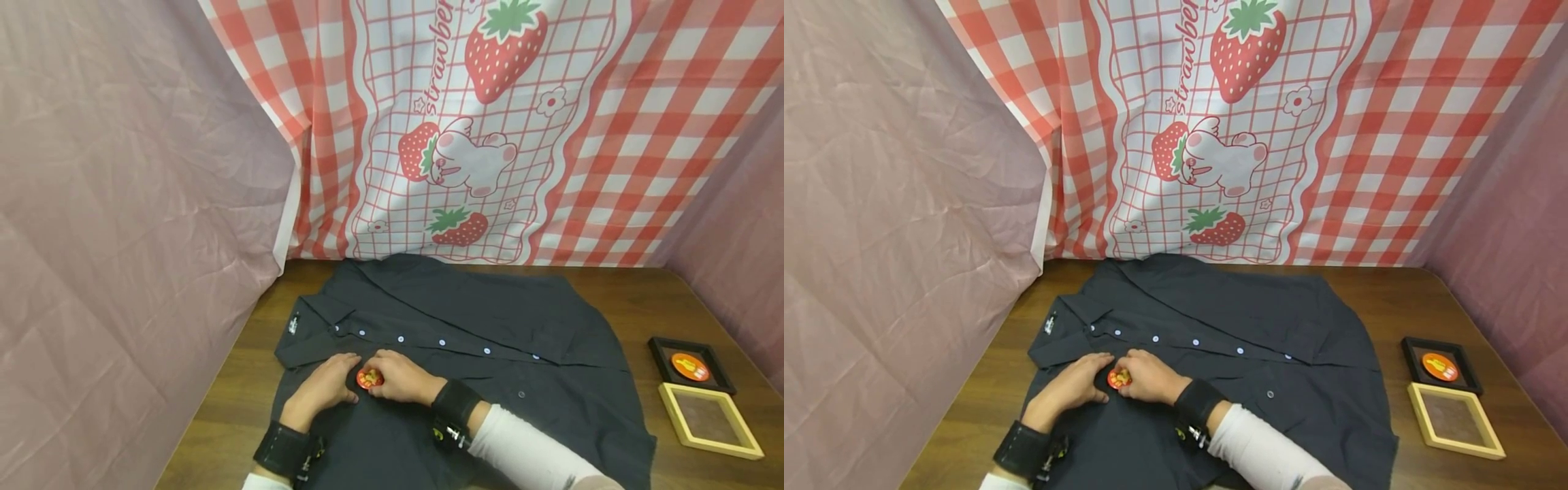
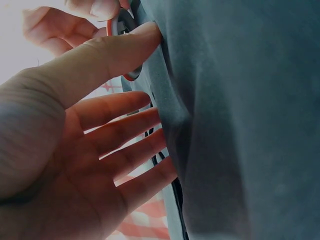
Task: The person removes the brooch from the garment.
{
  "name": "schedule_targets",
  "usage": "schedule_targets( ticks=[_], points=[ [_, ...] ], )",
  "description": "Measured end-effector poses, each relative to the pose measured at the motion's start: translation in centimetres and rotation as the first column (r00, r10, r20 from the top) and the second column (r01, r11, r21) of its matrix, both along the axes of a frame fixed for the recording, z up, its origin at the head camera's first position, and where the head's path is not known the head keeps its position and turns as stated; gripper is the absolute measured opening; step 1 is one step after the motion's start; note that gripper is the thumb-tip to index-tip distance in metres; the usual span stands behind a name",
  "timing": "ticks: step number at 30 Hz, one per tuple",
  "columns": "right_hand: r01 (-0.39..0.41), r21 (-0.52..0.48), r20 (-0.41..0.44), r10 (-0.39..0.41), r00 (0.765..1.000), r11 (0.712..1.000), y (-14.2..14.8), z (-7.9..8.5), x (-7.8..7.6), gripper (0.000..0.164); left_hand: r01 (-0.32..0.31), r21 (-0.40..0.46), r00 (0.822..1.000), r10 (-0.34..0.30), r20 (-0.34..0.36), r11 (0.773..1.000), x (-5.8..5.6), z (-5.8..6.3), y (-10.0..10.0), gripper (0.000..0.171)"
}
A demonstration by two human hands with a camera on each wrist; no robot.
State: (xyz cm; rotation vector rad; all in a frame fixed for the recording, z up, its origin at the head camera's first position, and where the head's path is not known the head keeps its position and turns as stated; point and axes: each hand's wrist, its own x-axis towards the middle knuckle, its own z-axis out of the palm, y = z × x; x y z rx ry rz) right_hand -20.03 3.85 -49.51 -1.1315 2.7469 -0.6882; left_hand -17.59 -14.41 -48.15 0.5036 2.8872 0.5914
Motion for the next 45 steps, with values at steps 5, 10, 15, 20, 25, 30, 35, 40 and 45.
schedule_targets(
  ticks=[5, 10, 15, 20, 25, 30, 35, 40, 45],
  points=[
    [0.008, -0.011, 0.029, -0.007, 1.000, 1.000, -0.2, -0.1, 0.4, 0.031, 0.014, 0.008, 1.000, -0.015, 0.016, 1.000, 0.4, 0.0, -0.3, 0.068],
    [0.012, -0.028, 0.058, -0.010, 0.998, 1.000, -0.3, -0.3, 0.7, 0.031, 0.011, 0.016, 0.999, -0.012, 0.038, 1.000, 0.7, 0.0, -0.6, 0.066],
    [0.028, -0.060, 0.036, -0.026, 0.999, 0.998, 0.0, -0.2, 0.5, 0.030, 0.006, 0.036, 1.000, -0.006, 0.000, 0.999, 0.6, 0.3, -0.6, 0.061],
    [0.038, -0.080, 0.070, -0.032, 0.997, 0.996, 0.2, -0.3, 0.2, 0.030, 0.007, 0.043, 0.999, -0.005, -0.033, 0.999, 0.7, 0.4, -0.5, 0.056],
    [0.039, -0.103, 0.069, -0.032, 0.997, 0.994, 0.4, -0.5, 0.2, 0.030, 0.027, 0.050, 0.999, -0.024, -0.044, 0.998, 0.7, 0.1, -0.5, 0.052],
    [0.040, -0.132, 0.060, -0.032, 0.998, 0.990, 0.7, -0.6, 0.1, 0.029, 0.041, 0.058, 0.998, -0.038, -0.052, 0.998, 0.6, 0.0, -0.4, 0.048],
    [0.050, -0.161, 0.068, -0.040, 0.997, 0.986, 1.1, -0.5, 0.3, 0.030, 0.051, 0.061, 0.996, -0.046, -0.073, 0.997, 0.5, 0.0, -0.3, 0.045],
    [0.060, -0.171, 0.067, -0.049, 0.997, 0.984, 1.3, -0.4, 0.2, 0.030, 0.062, 0.066, 0.995, -0.056, -0.084, 0.996, 0.3, 0.1, -0.1, 0.044],
    [0.067, -0.184, 0.043, -0.060, 0.997, 0.981, 1.4, -0.2, -0.1, 0.029, 0.064, 0.087, 0.994, -0.056, -0.098, 0.994, 0.0, 0.2, 0.0, 0.043]
  ],
)
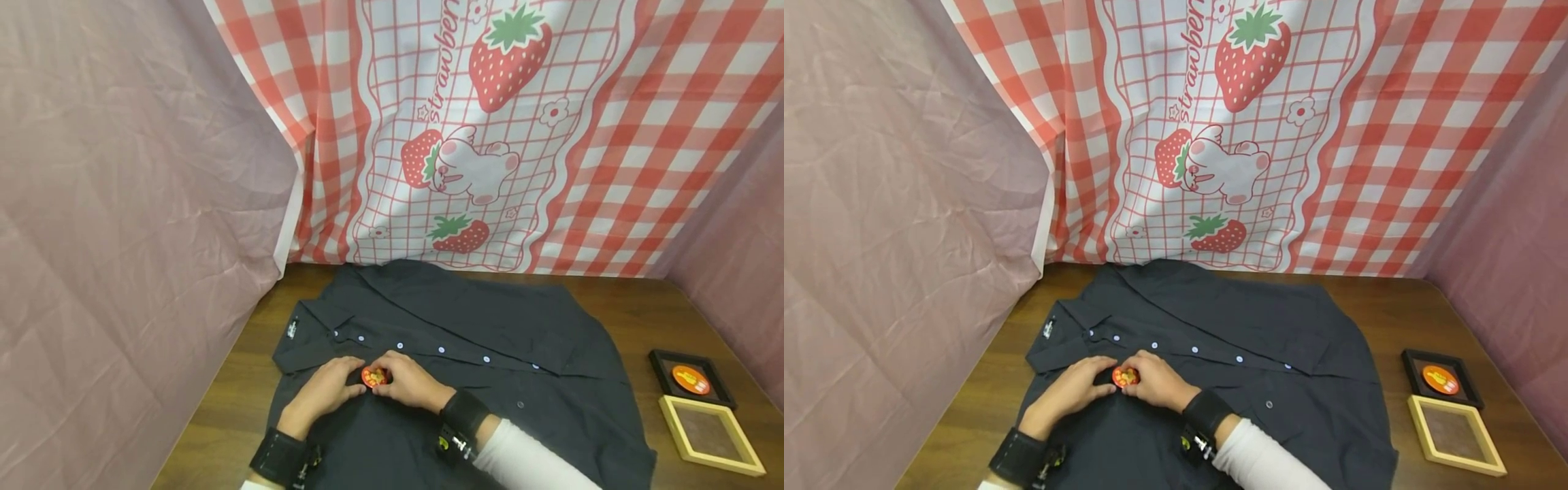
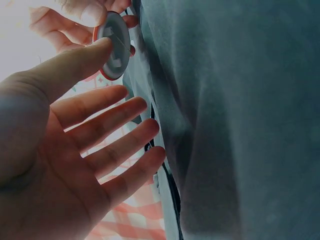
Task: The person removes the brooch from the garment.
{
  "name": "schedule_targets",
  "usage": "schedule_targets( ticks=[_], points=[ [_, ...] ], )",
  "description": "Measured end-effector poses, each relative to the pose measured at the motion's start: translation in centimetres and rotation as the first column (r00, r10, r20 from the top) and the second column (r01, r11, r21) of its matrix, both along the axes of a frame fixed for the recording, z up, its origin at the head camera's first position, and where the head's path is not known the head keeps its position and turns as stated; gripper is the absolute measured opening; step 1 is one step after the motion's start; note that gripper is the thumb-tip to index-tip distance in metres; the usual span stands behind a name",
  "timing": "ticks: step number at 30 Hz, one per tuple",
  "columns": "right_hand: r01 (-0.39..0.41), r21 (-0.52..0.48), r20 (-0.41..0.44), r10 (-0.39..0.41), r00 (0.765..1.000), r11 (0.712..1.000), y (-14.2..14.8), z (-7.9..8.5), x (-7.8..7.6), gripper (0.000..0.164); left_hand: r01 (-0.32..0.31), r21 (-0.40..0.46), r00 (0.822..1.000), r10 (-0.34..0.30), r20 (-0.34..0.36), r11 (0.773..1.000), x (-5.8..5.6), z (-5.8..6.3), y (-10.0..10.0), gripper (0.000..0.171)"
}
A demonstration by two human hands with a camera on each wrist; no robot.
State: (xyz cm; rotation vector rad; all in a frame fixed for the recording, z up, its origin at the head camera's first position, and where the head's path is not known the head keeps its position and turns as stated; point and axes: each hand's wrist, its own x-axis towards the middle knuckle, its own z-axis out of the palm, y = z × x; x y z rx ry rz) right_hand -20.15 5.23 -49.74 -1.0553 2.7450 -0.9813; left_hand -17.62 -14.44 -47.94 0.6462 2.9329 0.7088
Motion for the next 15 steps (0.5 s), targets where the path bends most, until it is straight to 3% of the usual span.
schedule_targets(
  ticks=[15],
  points=[
    [0.030, -0.054, 0.019, -0.029, 0.999, 0.998, 0.18, 0.34, -0.06, 0.030, -0.027, -0.002, 1.000, 0.027, 0.011, 1.000, -0.39, 0.13, 0.38, 0.042]
  ],
)
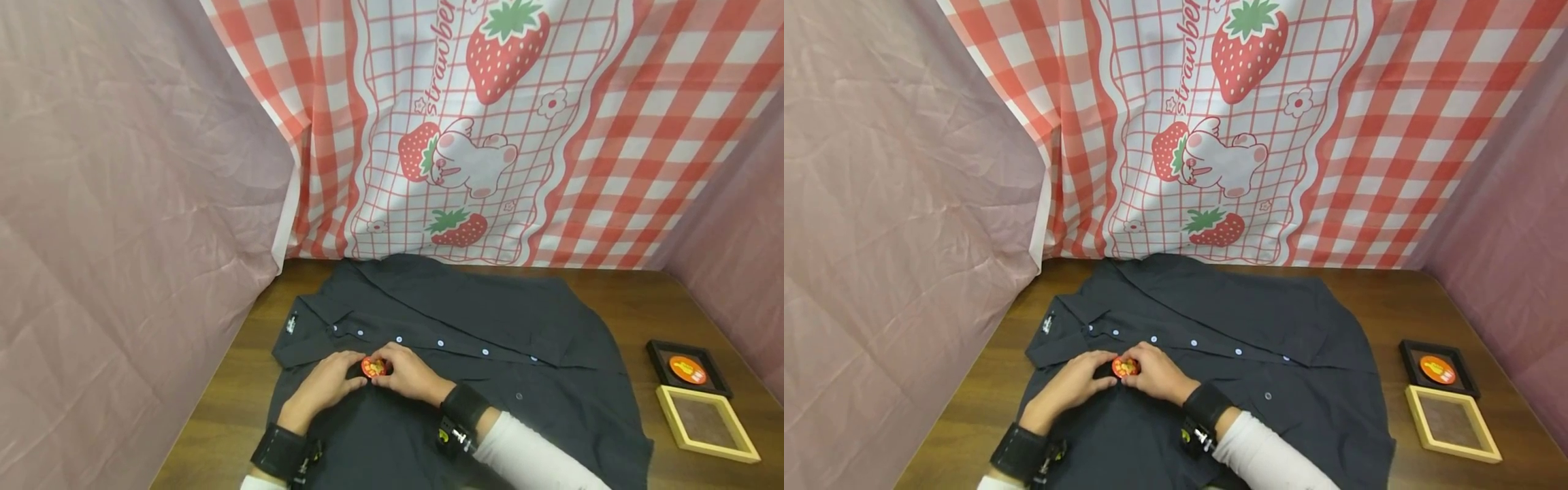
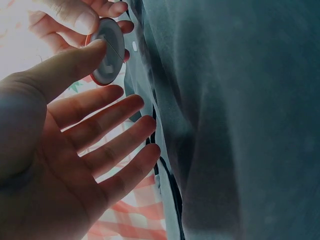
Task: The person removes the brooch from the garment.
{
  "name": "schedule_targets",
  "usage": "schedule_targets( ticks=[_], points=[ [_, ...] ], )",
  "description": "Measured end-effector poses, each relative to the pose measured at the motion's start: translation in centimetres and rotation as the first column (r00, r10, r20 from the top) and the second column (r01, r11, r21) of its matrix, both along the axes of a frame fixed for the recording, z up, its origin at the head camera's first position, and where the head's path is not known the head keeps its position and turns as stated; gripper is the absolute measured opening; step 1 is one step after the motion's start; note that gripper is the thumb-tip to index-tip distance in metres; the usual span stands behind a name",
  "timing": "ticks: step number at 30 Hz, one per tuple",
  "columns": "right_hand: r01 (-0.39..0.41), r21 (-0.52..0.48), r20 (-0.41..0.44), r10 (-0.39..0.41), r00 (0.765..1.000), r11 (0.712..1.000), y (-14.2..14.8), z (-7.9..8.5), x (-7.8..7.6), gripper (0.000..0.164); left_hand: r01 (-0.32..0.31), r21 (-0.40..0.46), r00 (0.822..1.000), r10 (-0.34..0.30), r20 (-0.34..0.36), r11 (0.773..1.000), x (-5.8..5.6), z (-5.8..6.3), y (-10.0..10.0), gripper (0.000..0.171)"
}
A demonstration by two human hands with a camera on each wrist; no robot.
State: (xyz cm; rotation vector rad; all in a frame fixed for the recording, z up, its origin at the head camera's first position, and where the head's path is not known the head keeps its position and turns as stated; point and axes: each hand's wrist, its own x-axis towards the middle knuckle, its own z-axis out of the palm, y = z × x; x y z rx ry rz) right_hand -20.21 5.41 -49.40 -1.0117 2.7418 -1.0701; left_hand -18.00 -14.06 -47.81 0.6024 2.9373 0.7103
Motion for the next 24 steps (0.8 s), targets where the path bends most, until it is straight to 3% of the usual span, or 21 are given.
schedule_targets(
  ticks=[6, 13, 24],
  points=[
    [0.018, -0.013, -0.028, -0.019, 0.999, 1.000, 0.24, 0.12, -0.03, 0.029, -0.005, 0.005, 1.000, 0.005, -0.002, 1.000, -0.04, 0.05, 0.08, 0.043],
    [0.005, -0.050, -0.024, -0.006, 1.000, 0.999, 0.25, 0.05, -0.02, 0.030, -0.003, 0.033, 0.999, 0.005, -0.049, 0.999, -0.04, 0.09, 0.06, 0.039],
    [0.017, -0.096, -0.005, -0.017, 1.000, 0.995, 0.39, 0.08, 0.09, 0.030, -0.019, 0.045, 0.999, 0.022, -0.050, 0.999, -0.04, 0.35, 0.39, 0.037]
  ],
)
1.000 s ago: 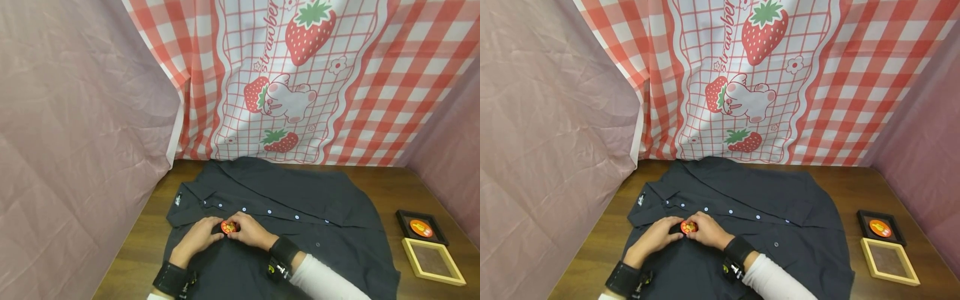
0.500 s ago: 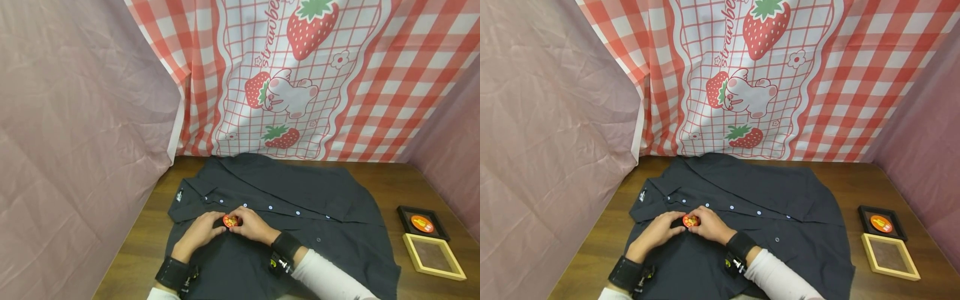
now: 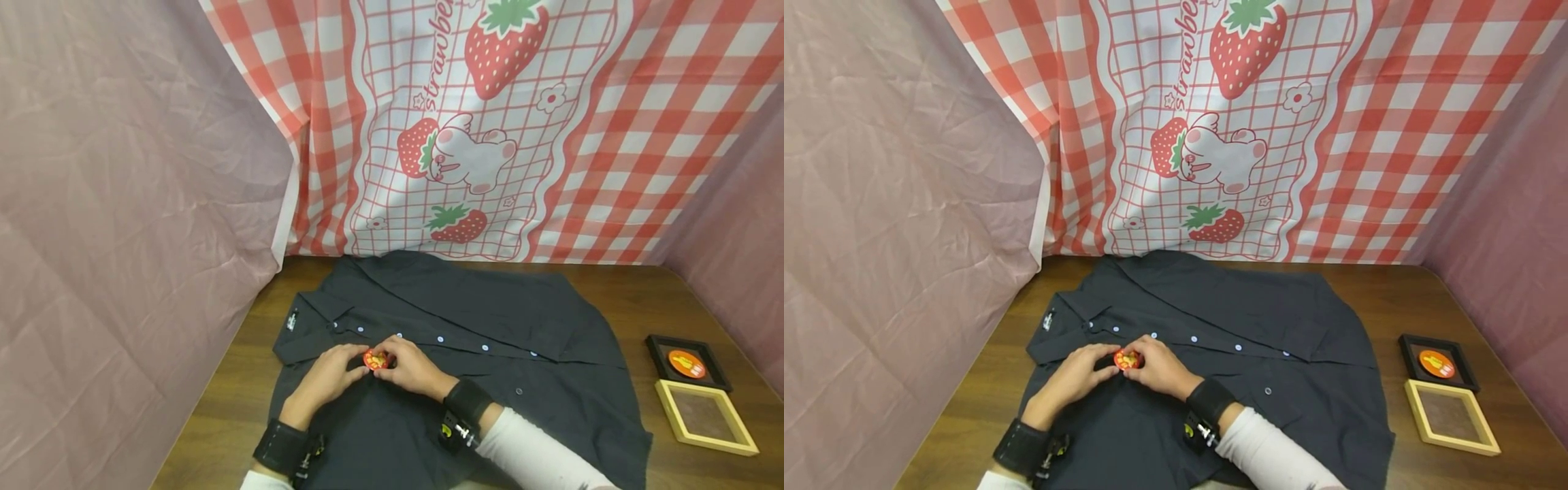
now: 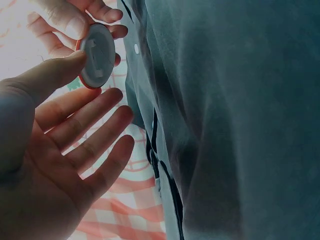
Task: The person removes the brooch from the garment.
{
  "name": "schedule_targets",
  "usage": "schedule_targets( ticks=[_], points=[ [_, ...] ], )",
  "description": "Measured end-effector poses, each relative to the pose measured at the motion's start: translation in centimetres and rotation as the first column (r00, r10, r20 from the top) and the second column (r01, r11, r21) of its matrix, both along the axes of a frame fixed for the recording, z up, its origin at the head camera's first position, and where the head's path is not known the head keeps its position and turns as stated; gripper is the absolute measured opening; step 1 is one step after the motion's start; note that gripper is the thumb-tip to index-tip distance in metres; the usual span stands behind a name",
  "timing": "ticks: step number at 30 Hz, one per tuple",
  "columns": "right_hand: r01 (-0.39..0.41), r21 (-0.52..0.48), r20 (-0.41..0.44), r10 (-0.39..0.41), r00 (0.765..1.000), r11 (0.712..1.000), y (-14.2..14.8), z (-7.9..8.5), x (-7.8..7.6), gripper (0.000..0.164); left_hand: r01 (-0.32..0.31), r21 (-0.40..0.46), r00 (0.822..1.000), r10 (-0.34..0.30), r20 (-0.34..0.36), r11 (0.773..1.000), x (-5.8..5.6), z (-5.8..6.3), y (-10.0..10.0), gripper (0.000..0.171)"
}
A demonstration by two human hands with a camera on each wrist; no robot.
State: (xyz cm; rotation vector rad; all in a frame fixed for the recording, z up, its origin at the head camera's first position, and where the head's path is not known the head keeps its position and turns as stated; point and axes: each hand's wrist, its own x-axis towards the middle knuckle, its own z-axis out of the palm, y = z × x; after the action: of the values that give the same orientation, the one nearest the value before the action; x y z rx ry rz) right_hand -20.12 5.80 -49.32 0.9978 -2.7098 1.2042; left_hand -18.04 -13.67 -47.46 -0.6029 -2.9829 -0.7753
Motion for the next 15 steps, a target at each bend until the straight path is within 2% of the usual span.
schedule_targets(
  ticks=[15],
  points=[
    [-0.020, -0.071, 0.058, 0.024, 0.998, 0.997, 0.31, -0.18, -0.01, 0.022, 0.029, 0.045, 0.996, -0.025, -0.080, 0.999, 0.02, -0.20, 0.04, 0.032]
  ],
)
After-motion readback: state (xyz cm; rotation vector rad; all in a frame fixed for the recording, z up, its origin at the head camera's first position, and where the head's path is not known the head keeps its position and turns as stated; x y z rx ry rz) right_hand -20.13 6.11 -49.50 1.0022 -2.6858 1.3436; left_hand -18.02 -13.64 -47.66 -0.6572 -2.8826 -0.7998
